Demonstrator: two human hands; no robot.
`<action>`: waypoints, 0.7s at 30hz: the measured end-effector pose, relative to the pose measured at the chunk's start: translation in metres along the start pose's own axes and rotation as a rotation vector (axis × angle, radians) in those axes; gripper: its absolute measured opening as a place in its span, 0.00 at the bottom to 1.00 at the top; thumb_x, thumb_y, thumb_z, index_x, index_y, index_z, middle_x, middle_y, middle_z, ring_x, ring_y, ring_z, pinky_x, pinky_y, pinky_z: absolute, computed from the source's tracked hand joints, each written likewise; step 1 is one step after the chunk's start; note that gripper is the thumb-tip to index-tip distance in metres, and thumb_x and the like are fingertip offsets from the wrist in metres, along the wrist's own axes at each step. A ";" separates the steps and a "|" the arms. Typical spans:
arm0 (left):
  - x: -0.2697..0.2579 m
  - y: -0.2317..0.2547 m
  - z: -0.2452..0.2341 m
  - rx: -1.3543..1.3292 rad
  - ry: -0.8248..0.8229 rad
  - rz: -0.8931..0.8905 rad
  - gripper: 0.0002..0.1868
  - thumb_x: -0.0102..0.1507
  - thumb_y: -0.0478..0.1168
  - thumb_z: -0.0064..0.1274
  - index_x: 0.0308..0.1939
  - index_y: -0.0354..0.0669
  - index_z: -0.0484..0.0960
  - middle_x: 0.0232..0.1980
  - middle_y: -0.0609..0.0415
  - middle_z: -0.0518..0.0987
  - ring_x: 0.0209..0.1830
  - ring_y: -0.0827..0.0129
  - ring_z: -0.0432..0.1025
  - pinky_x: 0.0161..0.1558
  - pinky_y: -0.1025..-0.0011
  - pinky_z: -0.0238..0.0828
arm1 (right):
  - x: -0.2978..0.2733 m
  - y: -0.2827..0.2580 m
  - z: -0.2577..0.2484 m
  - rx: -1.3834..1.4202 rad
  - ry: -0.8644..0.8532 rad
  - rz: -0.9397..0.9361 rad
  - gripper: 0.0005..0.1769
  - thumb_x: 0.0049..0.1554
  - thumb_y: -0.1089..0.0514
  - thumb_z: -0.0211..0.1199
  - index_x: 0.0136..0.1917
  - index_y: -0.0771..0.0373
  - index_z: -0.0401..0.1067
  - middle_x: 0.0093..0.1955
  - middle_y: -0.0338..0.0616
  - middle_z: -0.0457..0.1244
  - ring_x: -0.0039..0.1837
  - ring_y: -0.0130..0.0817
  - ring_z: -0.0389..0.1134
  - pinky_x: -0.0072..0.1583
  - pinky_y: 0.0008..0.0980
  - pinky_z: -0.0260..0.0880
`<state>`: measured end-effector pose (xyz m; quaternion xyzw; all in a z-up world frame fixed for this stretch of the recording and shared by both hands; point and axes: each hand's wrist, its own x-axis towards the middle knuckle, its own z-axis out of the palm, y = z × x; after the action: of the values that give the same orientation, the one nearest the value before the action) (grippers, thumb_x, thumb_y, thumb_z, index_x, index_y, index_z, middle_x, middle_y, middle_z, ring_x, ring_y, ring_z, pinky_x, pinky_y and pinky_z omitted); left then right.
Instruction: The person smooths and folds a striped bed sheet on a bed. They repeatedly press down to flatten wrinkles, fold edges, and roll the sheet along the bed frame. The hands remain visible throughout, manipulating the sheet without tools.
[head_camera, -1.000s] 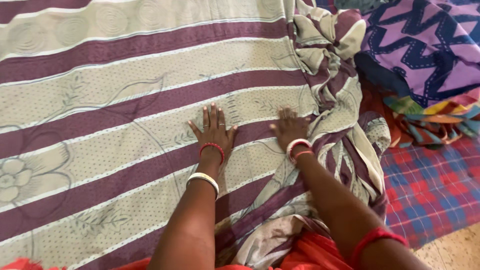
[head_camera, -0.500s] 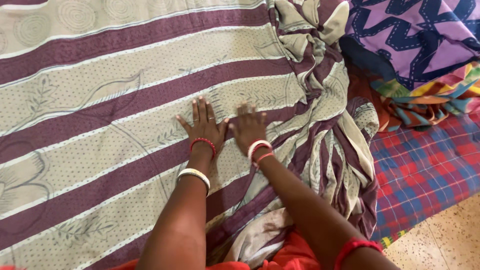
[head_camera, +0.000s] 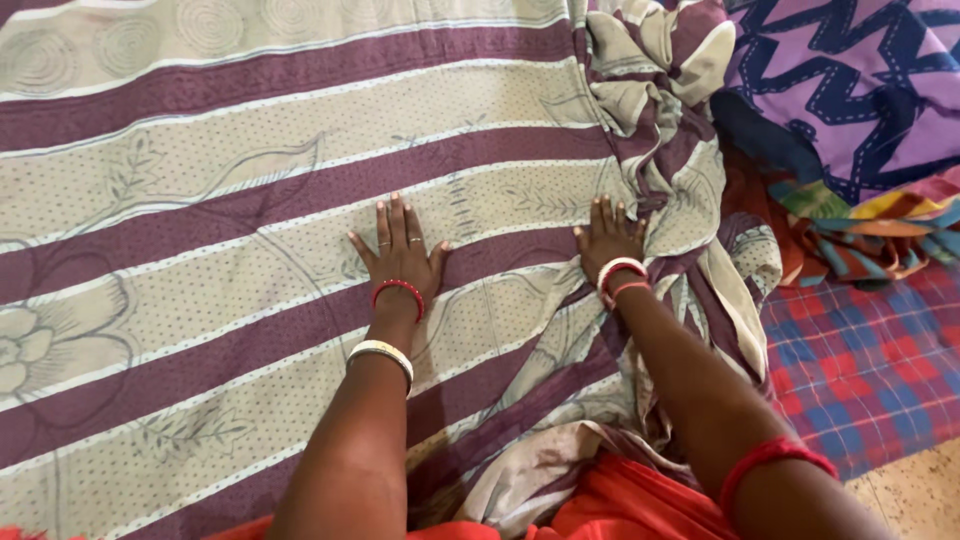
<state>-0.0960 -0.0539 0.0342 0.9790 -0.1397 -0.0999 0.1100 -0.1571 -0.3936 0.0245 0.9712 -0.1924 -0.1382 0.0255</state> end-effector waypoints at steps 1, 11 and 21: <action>0.000 0.001 -0.001 0.020 -0.001 0.003 0.46 0.69 0.68 0.27 0.81 0.42 0.43 0.85 0.54 0.34 0.84 0.61 0.26 0.72 0.31 0.18 | 0.001 -0.008 0.005 0.024 0.009 0.035 0.41 0.66 0.34 0.30 0.84 0.56 0.31 0.87 0.43 0.28 0.86 0.46 0.28 0.78 0.62 0.24; 0.006 0.004 0.008 0.083 -0.077 -0.009 0.45 0.69 0.66 0.27 0.81 0.44 0.40 0.85 0.54 0.32 0.84 0.61 0.23 0.71 0.28 0.17 | -0.056 -0.171 0.007 0.015 -0.031 -0.335 0.40 0.68 0.34 0.30 0.84 0.57 0.37 0.88 0.47 0.31 0.87 0.48 0.29 0.79 0.65 0.25; 0.003 0.022 -0.009 -0.058 -0.149 0.002 0.44 0.70 0.66 0.25 0.81 0.42 0.39 0.85 0.52 0.30 0.84 0.59 0.23 0.72 0.29 0.17 | -0.049 -0.065 -0.034 -0.139 -0.161 -0.087 0.37 0.68 0.37 0.26 0.85 0.51 0.31 0.88 0.39 0.27 0.86 0.41 0.26 0.80 0.63 0.23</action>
<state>-0.0964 -0.0740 0.0480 0.9651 -0.1458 -0.1763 0.1276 -0.1670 -0.3154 0.0633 0.9602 -0.1416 -0.2300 0.0714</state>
